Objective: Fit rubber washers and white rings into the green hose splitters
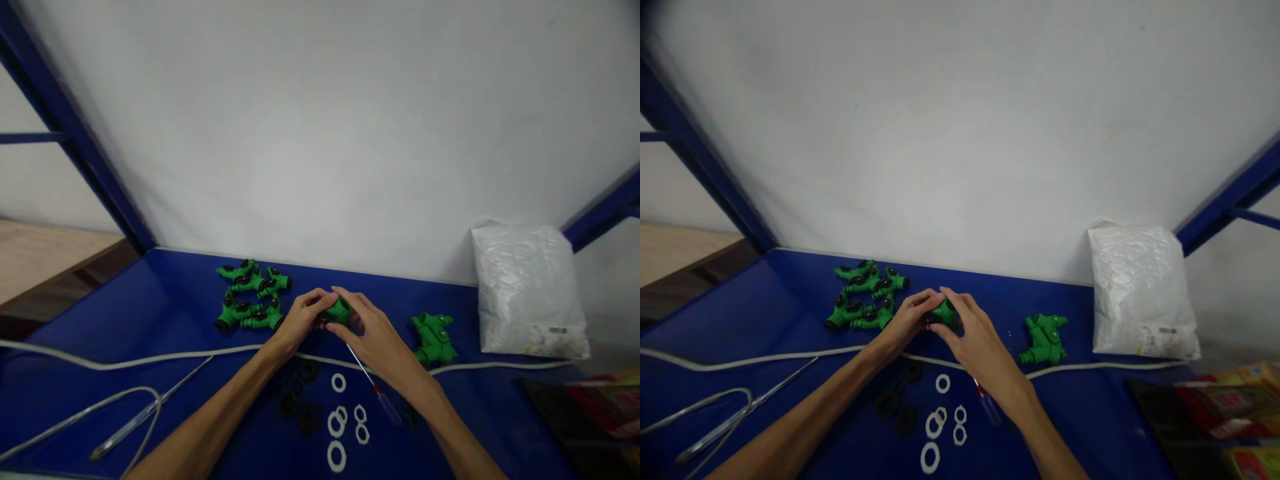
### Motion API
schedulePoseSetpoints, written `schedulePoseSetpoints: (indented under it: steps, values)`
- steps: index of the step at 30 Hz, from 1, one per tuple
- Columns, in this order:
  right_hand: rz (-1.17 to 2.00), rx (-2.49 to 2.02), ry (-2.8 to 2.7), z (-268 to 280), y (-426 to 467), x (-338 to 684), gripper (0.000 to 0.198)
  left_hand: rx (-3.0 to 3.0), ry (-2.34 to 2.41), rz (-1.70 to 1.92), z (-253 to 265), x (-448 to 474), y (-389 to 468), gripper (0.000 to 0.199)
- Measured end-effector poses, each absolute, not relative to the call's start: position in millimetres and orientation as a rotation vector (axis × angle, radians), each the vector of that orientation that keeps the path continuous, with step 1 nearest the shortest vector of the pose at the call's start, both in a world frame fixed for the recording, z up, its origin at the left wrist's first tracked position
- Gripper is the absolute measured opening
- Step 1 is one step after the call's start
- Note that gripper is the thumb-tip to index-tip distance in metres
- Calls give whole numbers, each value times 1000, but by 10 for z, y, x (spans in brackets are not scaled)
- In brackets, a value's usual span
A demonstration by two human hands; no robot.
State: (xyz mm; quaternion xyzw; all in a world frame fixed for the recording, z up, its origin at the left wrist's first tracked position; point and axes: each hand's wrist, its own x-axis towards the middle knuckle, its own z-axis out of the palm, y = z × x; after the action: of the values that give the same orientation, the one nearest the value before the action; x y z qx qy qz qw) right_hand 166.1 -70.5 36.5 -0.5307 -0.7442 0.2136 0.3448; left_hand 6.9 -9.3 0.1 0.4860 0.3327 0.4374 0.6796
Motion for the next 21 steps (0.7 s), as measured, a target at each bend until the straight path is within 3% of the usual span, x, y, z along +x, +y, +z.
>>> schedulePoseSetpoints:
  steps: [4,8,13,21]
  values:
    - [956,-1294,-1701,158,-544,1682,33,1130,735,1013,22,25,-90,37]
    - [1201,-1204,-1529,67,-531,1718,27,1140,652,996,108,16,-89,40]
    - [1396,-1081,-989,94,-530,1751,34,1506,964,1127,292,-119,-83,31]
    - [1505,-1076,-670,124,-545,1732,44,1800,1542,764,350,-774,-1207,24]
